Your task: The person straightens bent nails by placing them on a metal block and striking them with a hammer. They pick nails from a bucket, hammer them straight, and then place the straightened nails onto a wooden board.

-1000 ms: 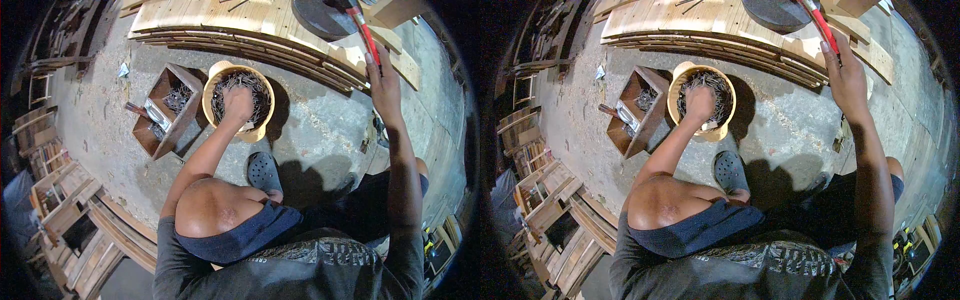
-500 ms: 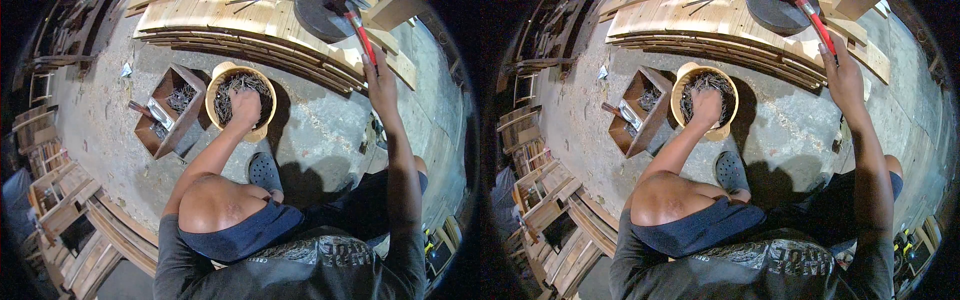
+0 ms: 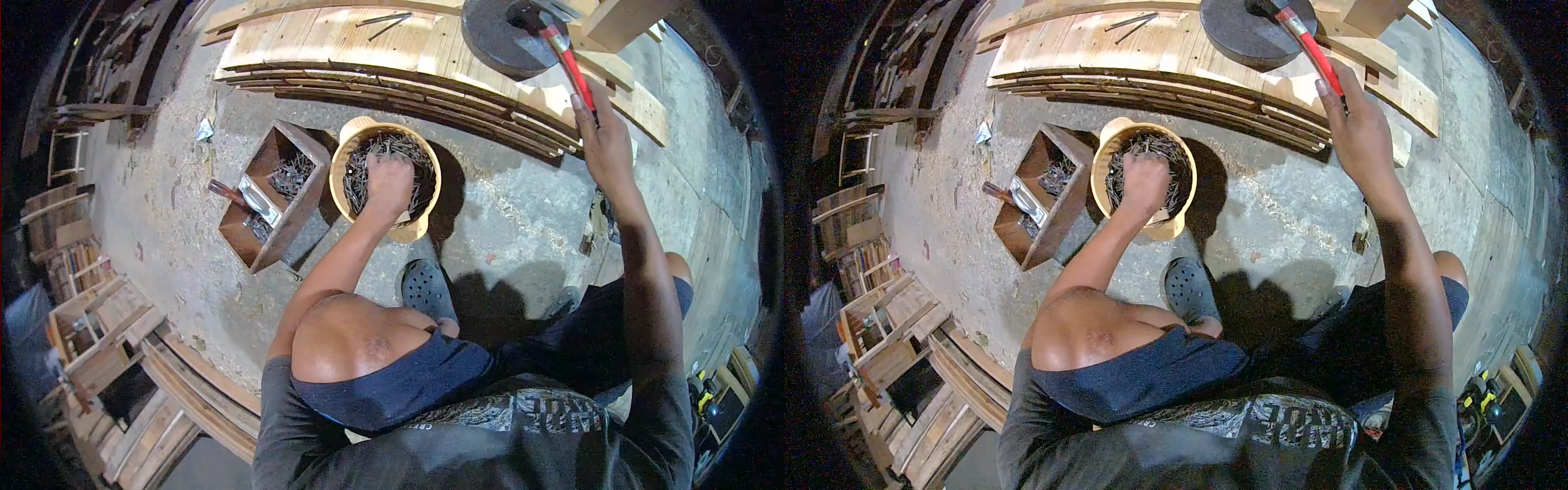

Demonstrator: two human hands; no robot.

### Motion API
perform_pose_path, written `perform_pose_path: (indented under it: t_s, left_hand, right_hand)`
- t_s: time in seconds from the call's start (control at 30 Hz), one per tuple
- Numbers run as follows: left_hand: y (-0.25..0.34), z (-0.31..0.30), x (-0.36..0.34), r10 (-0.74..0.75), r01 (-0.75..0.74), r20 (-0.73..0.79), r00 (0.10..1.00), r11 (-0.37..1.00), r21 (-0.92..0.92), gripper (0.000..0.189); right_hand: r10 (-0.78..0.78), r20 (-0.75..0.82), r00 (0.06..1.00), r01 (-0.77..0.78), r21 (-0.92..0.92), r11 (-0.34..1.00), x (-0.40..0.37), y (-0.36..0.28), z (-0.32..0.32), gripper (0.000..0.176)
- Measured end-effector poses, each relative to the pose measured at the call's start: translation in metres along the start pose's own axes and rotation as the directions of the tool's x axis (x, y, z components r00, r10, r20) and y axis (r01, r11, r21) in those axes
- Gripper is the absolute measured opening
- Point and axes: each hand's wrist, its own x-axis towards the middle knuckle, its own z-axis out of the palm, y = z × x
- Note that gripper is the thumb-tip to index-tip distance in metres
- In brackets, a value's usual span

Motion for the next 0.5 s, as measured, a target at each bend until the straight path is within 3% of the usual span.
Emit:
perform_pose_path:
  t_s: [0.07,0.1,0.17,0.23,0.33,0.5]
  left_hand:
    - [-0.004,0.002,-0.004,-0.103,0.076,-0.157,0.982,0.983,-0.168,0.012]
    - [-0.006,0.002,-0.007,-0.099,0.073,-0.155,0.983,0.984,-0.165,0.012]
    - [-0.010,-0.003,-0.016,-0.214,0.136,-0.140,0.967,0.894,-0.426,0.015]
    - [-0.021,0.005,-0.024,-0.222,0.136,-0.120,0.968,0.857,-0.497,0.012]
    - [-0.032,0.000,-0.035,-0.168,0.264,0.210,0.963,0.744,-0.614,0.010]
    - [-0.057,-0.013,-0.048,-0.084,0.343,0.400,0.912,0.692,-0.636,0.012]
  right_hand:
    - [0.011,0.005,1.000,-0.011,-0.024,1.000,0.000,0.000,0.000,0.037]
    - [0.018,0.007,1.000,-0.018,-0.049,0.999,0.000,0.000,-0.001,0.036]
    - [0.022,0.006,1.000,-0.021,-0.032,0.999,-0.001,0.001,-0.001,0.036]
    - [0.020,0.006,1.000,-0.020,-0.016,1.000,-0.001,0.001,0.000,0.036]
    - [0.020,0.011,1.000,-0.020,0.007,1.000,0.000,0.003,0.001,0.035]
    - [-0.008,-0.004,1.000,0.008,0.034,0.999,0.001,0.006,0.001,0.037]
